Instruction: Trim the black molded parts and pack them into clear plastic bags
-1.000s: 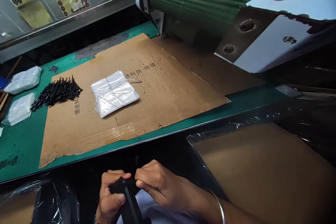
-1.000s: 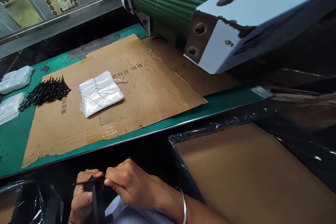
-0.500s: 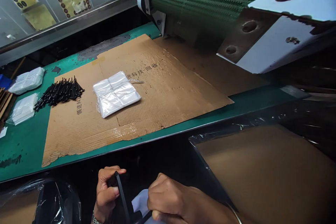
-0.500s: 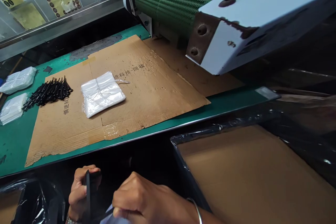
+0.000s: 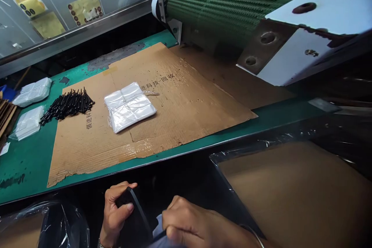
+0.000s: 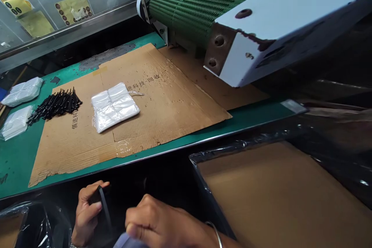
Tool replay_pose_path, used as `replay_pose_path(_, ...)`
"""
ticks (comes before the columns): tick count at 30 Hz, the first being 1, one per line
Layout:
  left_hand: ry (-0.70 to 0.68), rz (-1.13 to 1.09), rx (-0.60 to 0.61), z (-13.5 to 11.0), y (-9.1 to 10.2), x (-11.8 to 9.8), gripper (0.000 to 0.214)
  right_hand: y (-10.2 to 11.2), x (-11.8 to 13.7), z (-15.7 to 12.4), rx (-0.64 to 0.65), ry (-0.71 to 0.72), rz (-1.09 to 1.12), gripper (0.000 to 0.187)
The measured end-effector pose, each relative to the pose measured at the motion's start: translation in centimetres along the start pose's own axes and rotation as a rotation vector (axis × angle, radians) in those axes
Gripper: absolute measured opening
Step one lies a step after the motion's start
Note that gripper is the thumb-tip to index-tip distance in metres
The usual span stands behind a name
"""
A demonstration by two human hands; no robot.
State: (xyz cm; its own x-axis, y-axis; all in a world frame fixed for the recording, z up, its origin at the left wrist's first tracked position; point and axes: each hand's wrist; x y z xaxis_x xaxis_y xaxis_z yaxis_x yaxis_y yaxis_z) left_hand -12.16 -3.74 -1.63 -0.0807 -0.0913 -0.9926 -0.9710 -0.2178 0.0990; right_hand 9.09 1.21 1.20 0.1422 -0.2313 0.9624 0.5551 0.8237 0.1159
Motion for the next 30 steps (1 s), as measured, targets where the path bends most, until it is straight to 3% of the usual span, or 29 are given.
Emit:
replay_pose_path(3, -0.141, 0.179, 0.28, 0.9, -0.1, -2.1, 0.026, 0.3, -0.1, 0.1, -0.252, -0.174, 0.111, 0.056)
replay_pose_path(5, -0.24, 0.278, 0.37, 1.3, -0.4, -3.1, 0.025, 0.2, -0.1, 0.5, -0.222, -0.252, 0.136, 0.062)
replay_pose_path(7, -0.344, 0.36, 0.342, 1.3, -0.7, -3.5, 0.029, 0.0, -0.2, 0.8, -0.154, -0.295, 0.115, 0.056)
replay_pose_path(9, -0.388, 0.411, 0.175, 1.1, -1.1, -3.4, 0.043, -0.4, -0.3, 1.0, -0.183, -0.301, 0.08, 0.044)
replay_pose_path(11, -0.289, 0.331, -0.116, 0.7, -2.0, -3.0, 0.061, -0.8, -0.5, 1.2, -0.312, -0.26, 0.068, 0.038)
replay_pose_path(13, -0.045, 0.036, -0.308, 0.2, -3.2, -2.5, 0.069, -1.4, -0.9, 1.5, -0.463, -0.189, 0.017, 0.036)
replay_pose_path(16, 0.351, -0.613, -0.241, -0.5, -5.2, -2.2, 0.056, -2.6, -1.4, 2.1, -0.626, -0.049, -0.129, 0.036)
replay_pose_path(19, 0.576, -0.932, -0.243, -0.7, -6.0, -2.5, 0.041, -3.7, -1.5, 2.2, -0.585, 0.072, -0.222, 0.046)
replay_pose_path(22, 0.56, -0.919, -0.286, -0.5, -5.5, -2.9, 0.029, -3.4, -0.8, 1.8, -0.495, 0.06, -0.247, 0.053)
replay_pose_path(26, 0.499, -0.845, -0.159, -0.7, -4.5, -2.8, 0.041, -1.6, -0.1, 1.8, -0.481, 0.052, -0.294, 0.043)
replay_pose_path(30, 0.535, -0.809, -0.115, -1.5, -4.7, -2.7, 0.045, -0.3, -0.3, 2.9, -0.342, 0.15, -0.399, 0.046)
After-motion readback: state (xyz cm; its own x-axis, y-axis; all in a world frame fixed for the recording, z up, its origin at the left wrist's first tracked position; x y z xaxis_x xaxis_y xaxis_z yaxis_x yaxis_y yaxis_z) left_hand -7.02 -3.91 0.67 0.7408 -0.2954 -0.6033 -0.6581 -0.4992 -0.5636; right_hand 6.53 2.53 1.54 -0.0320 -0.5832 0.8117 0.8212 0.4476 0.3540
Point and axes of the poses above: each hand's wrist, its own z-axis towards the middle knuckle, its own y-axis out of the back of the hand, x = y × z, and after that the axes turned 7 degrees about z, right-handed
